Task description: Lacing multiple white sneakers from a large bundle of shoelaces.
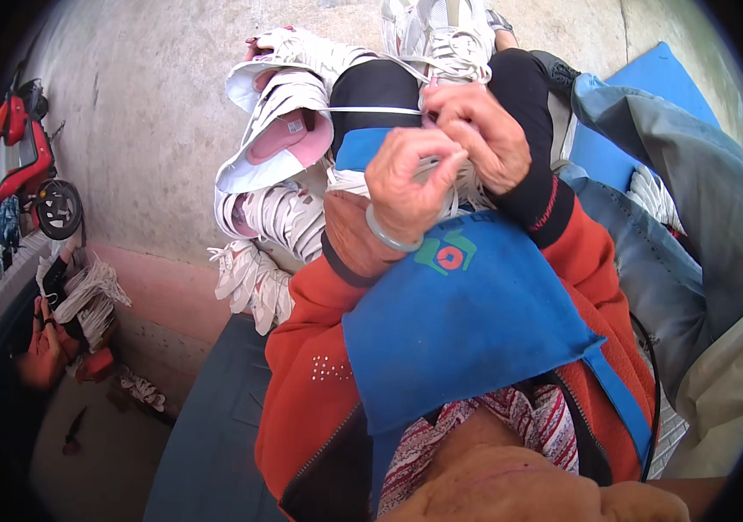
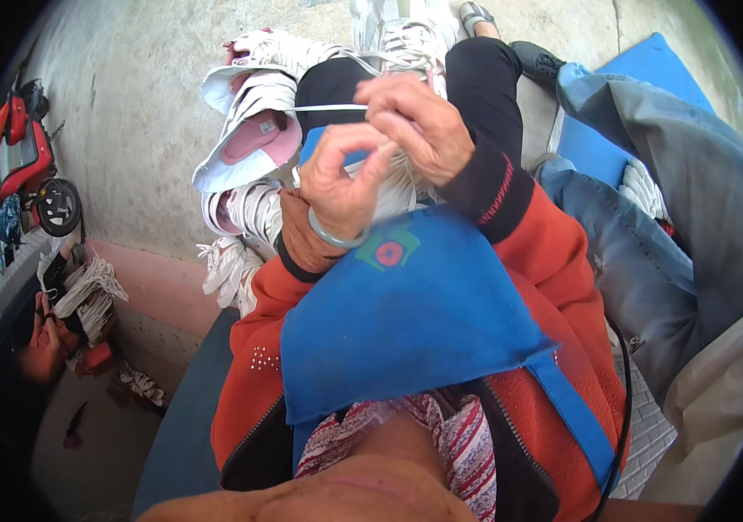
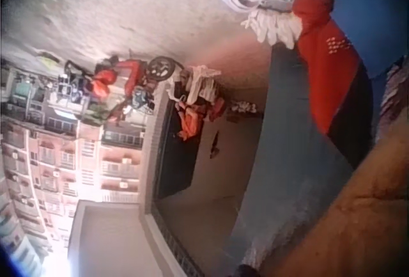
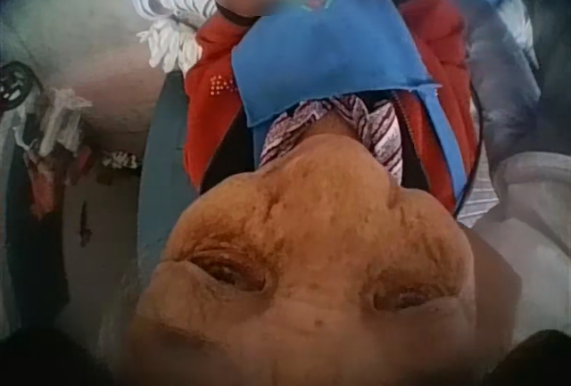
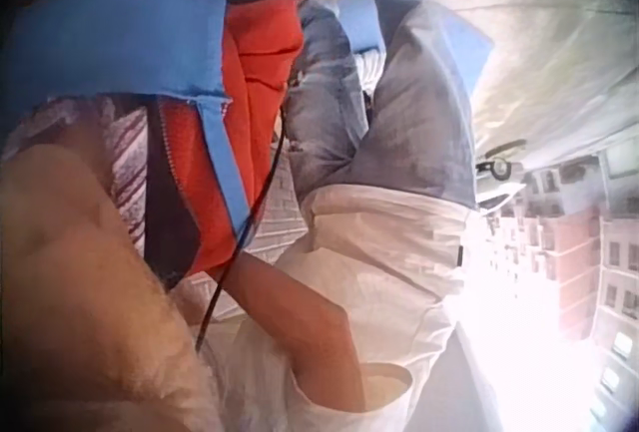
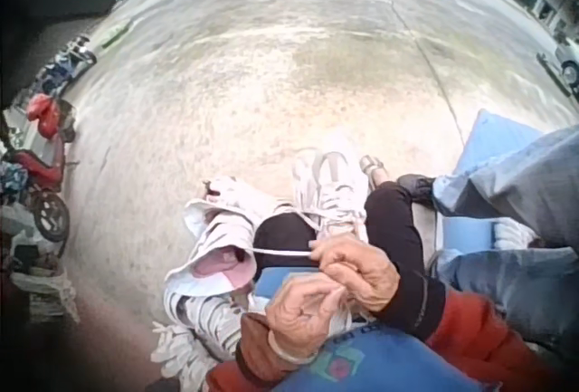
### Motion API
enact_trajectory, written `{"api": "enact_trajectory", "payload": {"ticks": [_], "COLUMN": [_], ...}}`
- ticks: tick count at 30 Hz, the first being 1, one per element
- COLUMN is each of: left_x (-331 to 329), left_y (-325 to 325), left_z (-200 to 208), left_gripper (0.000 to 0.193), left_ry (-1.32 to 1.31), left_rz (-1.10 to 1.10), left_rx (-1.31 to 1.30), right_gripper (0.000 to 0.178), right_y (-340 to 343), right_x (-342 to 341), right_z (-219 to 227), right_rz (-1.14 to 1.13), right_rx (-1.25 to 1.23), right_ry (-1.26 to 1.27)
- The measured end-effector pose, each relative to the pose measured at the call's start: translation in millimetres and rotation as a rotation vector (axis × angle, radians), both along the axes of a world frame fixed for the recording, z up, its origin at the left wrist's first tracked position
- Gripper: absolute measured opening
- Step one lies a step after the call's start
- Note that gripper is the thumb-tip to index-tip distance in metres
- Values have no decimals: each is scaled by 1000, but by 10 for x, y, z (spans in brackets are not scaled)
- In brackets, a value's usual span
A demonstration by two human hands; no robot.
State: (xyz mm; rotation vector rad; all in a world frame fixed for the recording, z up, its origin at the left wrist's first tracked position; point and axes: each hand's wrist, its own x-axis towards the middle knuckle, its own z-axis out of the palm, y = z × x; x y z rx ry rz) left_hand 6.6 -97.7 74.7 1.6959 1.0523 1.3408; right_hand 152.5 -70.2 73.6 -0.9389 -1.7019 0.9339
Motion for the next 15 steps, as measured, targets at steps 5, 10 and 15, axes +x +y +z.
{"api": "enact_trajectory", "payload": {"ticks": [5, 10, 15], "left_x": [-93, 31, -29], "left_y": [353, 904, 994], "left_z": [-178, -883, -864], "left_gripper": [17, 23, 15], "left_ry": [-76, 671, 828], "left_rz": [-39, 196, -87], "left_rx": [-333, 138, -120], "right_gripper": [18, 15, 17], "right_y": [-104, -31, -144], "right_x": [124, 12, -91], "right_z": [9, 470, 287], "right_rz": [112, 350, 418], "right_rx": [-770, -509, -575], "right_ry": [297, 31, -35]}}
